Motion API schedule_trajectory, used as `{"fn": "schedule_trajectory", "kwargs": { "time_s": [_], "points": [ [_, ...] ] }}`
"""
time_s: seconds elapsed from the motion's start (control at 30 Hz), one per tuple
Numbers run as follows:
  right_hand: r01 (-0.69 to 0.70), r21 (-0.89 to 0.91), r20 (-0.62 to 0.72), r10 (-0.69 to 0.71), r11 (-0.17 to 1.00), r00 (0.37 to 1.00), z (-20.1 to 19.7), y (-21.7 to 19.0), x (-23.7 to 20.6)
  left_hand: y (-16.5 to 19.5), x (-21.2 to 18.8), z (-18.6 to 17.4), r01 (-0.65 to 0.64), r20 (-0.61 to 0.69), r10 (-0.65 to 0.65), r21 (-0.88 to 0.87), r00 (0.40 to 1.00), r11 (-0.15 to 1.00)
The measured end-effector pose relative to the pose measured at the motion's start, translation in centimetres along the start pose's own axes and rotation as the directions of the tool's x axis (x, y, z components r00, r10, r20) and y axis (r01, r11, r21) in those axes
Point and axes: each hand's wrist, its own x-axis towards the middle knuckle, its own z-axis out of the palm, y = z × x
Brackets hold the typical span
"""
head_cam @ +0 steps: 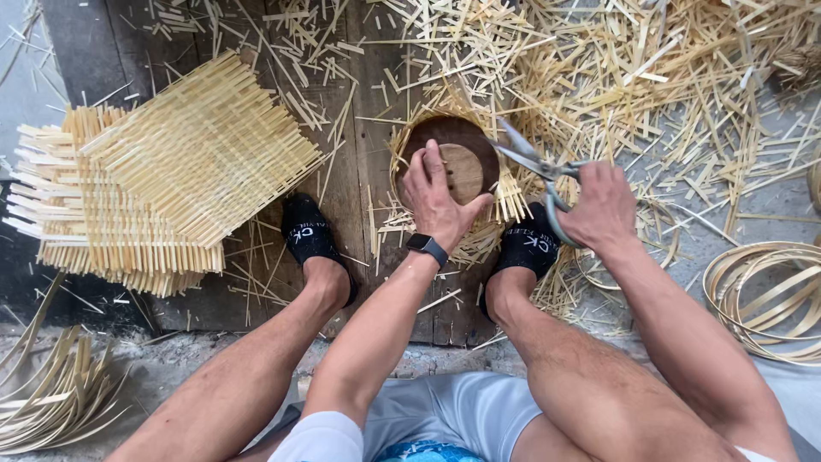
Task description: The person sits on the floor and trims the edge of a woven bamboo mat with scissors, then fits and presses a bent bamboo rim ring around the mat over a round wooden mold, working the rim into place and setting the finished woven basket aside with others.
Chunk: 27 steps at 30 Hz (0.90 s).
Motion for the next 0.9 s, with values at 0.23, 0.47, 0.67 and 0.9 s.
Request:
{"fn": "schedule_trajectory", "kwargs": {
  "time_s": [0.23,0.47,0.67,0.9],
  "points": [
    [-0.014,-0.134,0.201,0.041,0.991,0.979,4.7,3.0,1.2,-0.2,-0.2,1.3,-0.118,-0.021,0.118,-0.01,0.993,0.993],
    [0.103,-0.156,-0.105,-0.121,0.982,0.987,6.5,4.0,2.7,-1.3,0.5,0.7,-0.25,0.058,0.252,-0.04,0.966,0.967],
    [-0.008,-0.044,0.199,0.017,0.999,0.98,4.5,5.2,3.4,-3.0,1.6,-0.7,-0.336,0.211,0.344,-0.072,0.915,0.939],
    [0.158,-0.127,-0.048,-0.165,0.979,0.985,5.9,3.6,3.4,-2.1,2.6,-2.5,-0.382,0.333,0.373,-0.039,0.866,0.923]
  ]
}}
